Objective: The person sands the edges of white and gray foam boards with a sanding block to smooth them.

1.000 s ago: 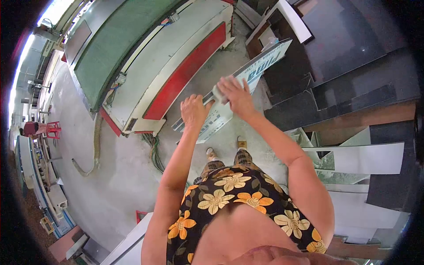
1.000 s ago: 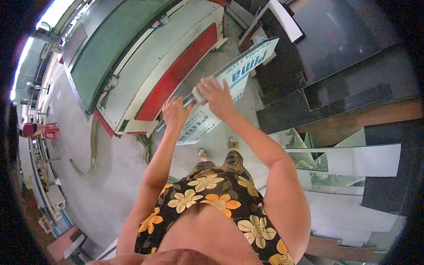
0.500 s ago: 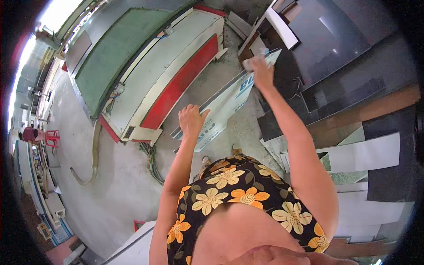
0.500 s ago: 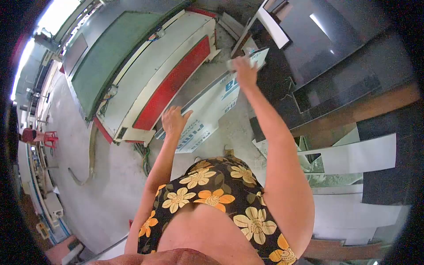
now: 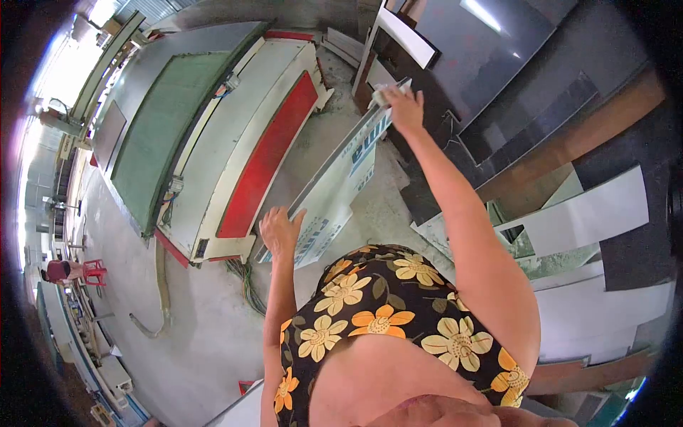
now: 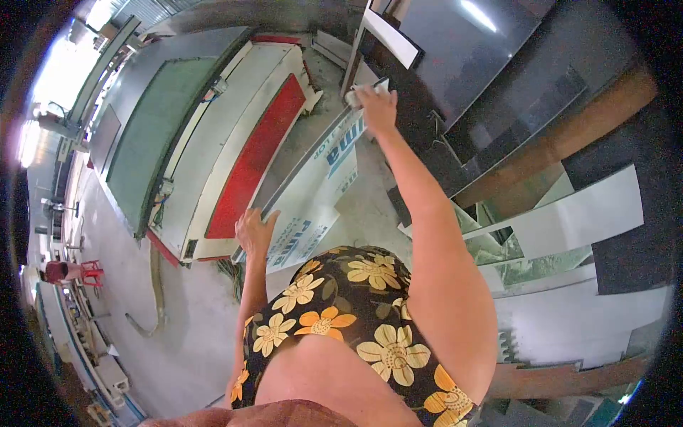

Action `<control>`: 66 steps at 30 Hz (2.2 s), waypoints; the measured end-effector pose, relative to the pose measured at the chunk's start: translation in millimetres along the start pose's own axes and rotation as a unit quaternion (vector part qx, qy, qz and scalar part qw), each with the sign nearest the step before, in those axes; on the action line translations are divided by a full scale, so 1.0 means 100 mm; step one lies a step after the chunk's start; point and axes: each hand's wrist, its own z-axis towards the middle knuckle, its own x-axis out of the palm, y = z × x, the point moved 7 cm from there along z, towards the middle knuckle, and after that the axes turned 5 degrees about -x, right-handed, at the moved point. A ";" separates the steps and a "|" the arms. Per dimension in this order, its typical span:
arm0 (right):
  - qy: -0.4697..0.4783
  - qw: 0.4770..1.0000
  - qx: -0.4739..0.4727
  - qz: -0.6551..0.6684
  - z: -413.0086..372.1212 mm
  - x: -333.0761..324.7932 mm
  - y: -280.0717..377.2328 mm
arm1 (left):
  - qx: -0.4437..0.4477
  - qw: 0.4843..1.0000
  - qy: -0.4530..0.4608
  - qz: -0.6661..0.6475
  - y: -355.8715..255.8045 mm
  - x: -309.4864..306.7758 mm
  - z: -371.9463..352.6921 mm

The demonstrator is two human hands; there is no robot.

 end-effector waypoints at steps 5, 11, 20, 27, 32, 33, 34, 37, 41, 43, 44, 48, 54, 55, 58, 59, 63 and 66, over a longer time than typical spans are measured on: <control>0.048 0.894 0.317 0.314 0.03 0.39 -0.87 | -0.020 1.000 0.017 -0.008 -0.06 -0.02 -0.09; -0.102 0.778 0.359 0.505 -0.12 0.80 -0.95 | 0.016 1.000 0.006 -0.013 -0.12 -0.05 -0.09; -0.166 0.918 -0.077 0.352 -0.34 -0.88 0.58 | 0.030 0.999 0.016 0.009 -0.14 0.02 -0.20; -0.191 0.952 0.098 0.218 -0.57 -0.78 0.15 | 0.093 0.996 0.009 0.013 0.20 -0.11 -0.43; -0.234 0.861 0.215 0.396 -1.03 -0.77 -0.11 | 0.114 0.993 0.019 -0.015 0.56 -0.22 -0.62; -0.256 0.831 0.235 0.434 -1.14 -0.78 -0.14 | 0.120 0.992 0.017 -0.019 0.59 -0.26 -0.64; -0.280 0.798 0.254 0.470 -1.25 -0.78 -0.19 | 0.125 0.991 0.029 -0.025 0.63 -0.27 -0.66; -0.315 0.715 0.340 0.523 -1.57 -0.83 -0.37 | 0.145 0.987 0.050 -0.057 0.73 -0.33 -0.71; -0.400 0.661 0.373 0.513 -1.93 -1.09 -0.51 | 0.196 0.974 0.059 -0.095 0.83 -0.45 -0.77; -0.413 0.661 0.395 0.486 -2.14 -1.21 -0.58 | 0.223 0.967 0.058 -0.105 0.91 -0.49 -0.80; -0.403 0.651 0.403 0.501 -2.24 -1.20 -0.61 | 0.234 0.964 0.054 -0.110 0.96 -0.51 -0.81; -0.416 0.717 0.349 0.436 -2.50 -1.32 -0.71 | 0.271 0.954 0.034 -0.127 1.02 -0.61 -0.84; -0.431 0.744 0.337 0.384 -3.19 -1.25 -0.98 | 0.282 0.953 0.088 -0.073 0.97 -0.54 -0.93; -0.476 0.717 0.348 0.372 -3.33 -1.44 -0.87 | 0.299 0.946 0.095 -0.077 0.92 -0.54 -0.93; -0.532 0.694 0.404 0.270 -3.97 -1.61 -0.87 | 0.350 0.926 0.112 -0.088 0.75 -0.54 -0.96; -0.548 0.678 0.404 0.276 -4.22 -1.52 -1.03 | 0.369 0.918 0.115 -0.095 0.66 -0.52 -0.95; -0.626 0.507 0.382 0.453 -4.45 -2.43 -0.77 | 0.440 0.887 0.114 -0.086 0.24 -0.54 -1.04; -0.662 0.507 0.425 0.353 -5.10 -3.01 -1.07 | 0.485 0.861 0.116 -0.099 -0.42 -0.70 -1.19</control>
